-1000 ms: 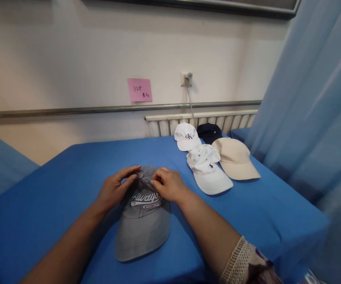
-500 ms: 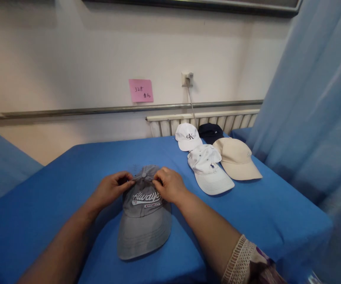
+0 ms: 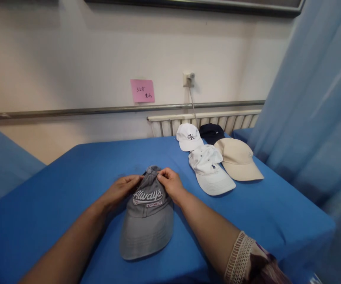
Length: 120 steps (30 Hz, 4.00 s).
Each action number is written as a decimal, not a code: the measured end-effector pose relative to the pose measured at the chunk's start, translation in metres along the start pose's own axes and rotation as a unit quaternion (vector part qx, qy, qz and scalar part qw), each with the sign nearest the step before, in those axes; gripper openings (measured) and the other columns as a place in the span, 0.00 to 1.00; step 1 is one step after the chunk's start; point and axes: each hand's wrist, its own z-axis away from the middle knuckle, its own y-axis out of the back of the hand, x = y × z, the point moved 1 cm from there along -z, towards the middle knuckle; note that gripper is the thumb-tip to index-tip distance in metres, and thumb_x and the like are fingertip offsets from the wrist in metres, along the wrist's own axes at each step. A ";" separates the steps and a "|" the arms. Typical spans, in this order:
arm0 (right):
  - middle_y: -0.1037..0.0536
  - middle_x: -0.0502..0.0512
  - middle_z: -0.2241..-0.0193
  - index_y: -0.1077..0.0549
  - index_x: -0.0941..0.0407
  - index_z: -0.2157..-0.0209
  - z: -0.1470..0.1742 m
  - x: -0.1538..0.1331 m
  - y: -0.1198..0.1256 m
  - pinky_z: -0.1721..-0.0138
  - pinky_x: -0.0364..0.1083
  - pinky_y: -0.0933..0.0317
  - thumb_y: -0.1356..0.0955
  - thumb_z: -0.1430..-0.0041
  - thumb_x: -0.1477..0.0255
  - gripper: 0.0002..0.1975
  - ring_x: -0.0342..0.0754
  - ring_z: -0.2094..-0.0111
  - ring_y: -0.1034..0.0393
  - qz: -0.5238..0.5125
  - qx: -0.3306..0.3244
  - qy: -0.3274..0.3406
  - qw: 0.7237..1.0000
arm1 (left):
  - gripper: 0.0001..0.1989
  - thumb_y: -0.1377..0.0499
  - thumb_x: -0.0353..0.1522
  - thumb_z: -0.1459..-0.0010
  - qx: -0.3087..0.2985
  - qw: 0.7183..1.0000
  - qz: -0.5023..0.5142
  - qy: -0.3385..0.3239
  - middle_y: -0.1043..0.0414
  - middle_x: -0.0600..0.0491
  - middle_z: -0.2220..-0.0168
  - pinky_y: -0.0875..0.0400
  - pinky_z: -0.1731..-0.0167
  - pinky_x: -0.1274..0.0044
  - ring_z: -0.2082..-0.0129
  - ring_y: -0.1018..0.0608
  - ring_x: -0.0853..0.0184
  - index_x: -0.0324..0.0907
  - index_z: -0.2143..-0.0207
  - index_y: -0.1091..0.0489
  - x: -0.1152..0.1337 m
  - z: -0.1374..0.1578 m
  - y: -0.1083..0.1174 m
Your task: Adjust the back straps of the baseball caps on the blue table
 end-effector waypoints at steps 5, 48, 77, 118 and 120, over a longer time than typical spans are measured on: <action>0.30 0.45 0.77 0.31 0.55 0.73 0.001 0.001 -0.004 0.70 0.42 0.43 0.27 0.54 0.62 0.14 0.42 0.75 0.38 -0.018 0.006 -0.004 1.000 | 0.21 0.29 0.41 0.58 0.035 0.999 0.033 0.011 0.20 0.47 0.64 0.28 0.64 0.73 0.68 0.22 0.63 0.38 0.63 0.22 -0.007 -0.007 -0.010; 0.26 0.50 0.72 0.29 0.54 0.72 0.003 -0.015 0.001 0.65 0.45 0.39 0.31 0.44 0.65 0.08 0.45 0.70 0.34 0.189 0.070 0.195 0.960 | 0.07 0.44 0.33 0.43 0.183 0.848 -0.416 -0.271 0.28 0.49 0.64 0.33 0.56 0.68 0.60 0.27 0.61 0.43 0.73 0.31 0.045 0.024 -0.032; 0.26 0.54 0.68 0.30 0.52 0.68 0.069 -0.055 0.004 0.60 0.48 0.38 0.36 0.38 0.72 0.05 0.49 0.65 0.31 0.274 0.017 0.305 0.912 | 0.13 0.43 0.33 0.48 0.015 0.793 -0.586 -0.166 0.23 0.52 0.67 0.34 0.67 0.76 0.69 0.23 0.63 0.43 0.60 0.27 0.132 -0.040 -0.019; 0.23 0.60 0.58 0.26 0.58 0.60 0.014 -0.018 0.038 0.52 0.48 0.39 0.33 0.42 0.73 0.09 0.53 0.55 0.29 0.557 0.044 0.013 0.829 | 0.15 0.43 0.33 0.46 0.101 0.786 -0.599 -0.113 0.21 0.43 0.60 0.32 0.60 0.73 0.57 0.22 0.56 0.38 0.57 0.26 0.120 -0.195 -0.031; 0.23 0.60 0.58 0.26 0.57 0.60 0.014 -0.016 0.040 0.52 0.47 0.39 0.33 0.43 0.73 0.09 0.53 0.55 0.29 0.557 0.042 0.016 0.829 | 0.14 0.46 0.34 0.43 0.105 0.802 -0.573 -0.129 0.21 0.45 0.60 0.32 0.60 0.74 0.58 0.22 0.58 0.39 0.58 0.26 0.108 -0.163 -0.031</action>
